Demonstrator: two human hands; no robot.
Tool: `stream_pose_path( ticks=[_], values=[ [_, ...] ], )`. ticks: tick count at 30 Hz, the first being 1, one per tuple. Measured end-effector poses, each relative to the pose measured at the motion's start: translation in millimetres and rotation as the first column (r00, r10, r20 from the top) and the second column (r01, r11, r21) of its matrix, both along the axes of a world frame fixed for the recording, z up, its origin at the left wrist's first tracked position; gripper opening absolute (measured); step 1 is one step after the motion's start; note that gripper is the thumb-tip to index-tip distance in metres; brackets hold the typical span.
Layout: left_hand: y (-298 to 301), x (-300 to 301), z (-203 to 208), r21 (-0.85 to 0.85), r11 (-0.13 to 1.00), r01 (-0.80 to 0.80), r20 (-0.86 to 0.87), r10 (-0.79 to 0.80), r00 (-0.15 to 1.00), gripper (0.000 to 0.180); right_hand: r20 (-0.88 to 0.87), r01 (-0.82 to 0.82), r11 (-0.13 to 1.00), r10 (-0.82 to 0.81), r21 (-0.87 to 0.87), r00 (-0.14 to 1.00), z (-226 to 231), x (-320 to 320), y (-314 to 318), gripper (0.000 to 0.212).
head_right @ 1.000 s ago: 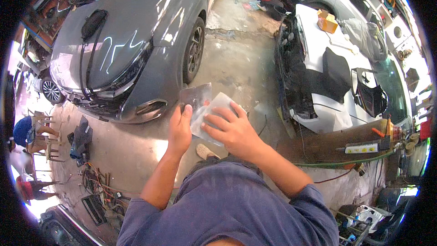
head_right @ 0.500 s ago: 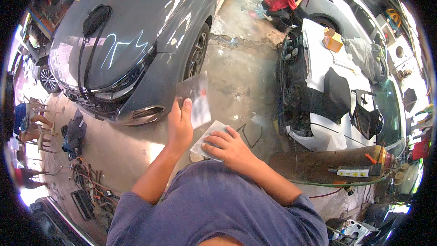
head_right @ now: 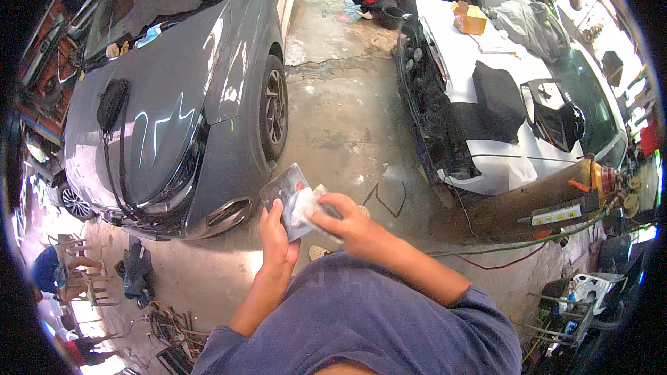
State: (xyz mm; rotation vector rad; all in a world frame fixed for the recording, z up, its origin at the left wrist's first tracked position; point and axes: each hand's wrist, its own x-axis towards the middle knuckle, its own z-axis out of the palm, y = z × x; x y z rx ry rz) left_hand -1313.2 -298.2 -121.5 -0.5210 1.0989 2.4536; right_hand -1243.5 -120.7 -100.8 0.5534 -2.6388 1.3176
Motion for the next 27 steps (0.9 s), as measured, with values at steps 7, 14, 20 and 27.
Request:
stream_pose_path(
  ticks=[7, 14, 20, 27],
  values=[
    [-12, -9, 24, -0.084, 0.996, -0.02, -0.138, 0.008, 0.99, 0.033, -0.223, 0.197, 0.871, -0.104, 0.45, 0.969, 8, -20, 47, 0.05],
    [-26, -15, 31, -0.193, 0.981, -0.024, -0.291, -0.034, 0.956, 0.035, -0.331, 0.068, 0.847, 0.13, 0.527, 0.935, 49, -38, 22, 0.043],
    [-31, -21, 31, -0.494, 0.863, 0.106, -0.286, -0.276, 0.918, 0.034, -0.286, 0.029, 0.837, 0.154, 0.546, 0.946, 57, -49, 28, 0.037],
    [-27, -31, 29, -0.628, 0.777, 0.024, -0.405, -0.354, 0.843, 0.032, -0.174, -0.126, 0.912, 0.207, 0.389, 0.963, 44, -36, -16, 0.042]
  ],
)
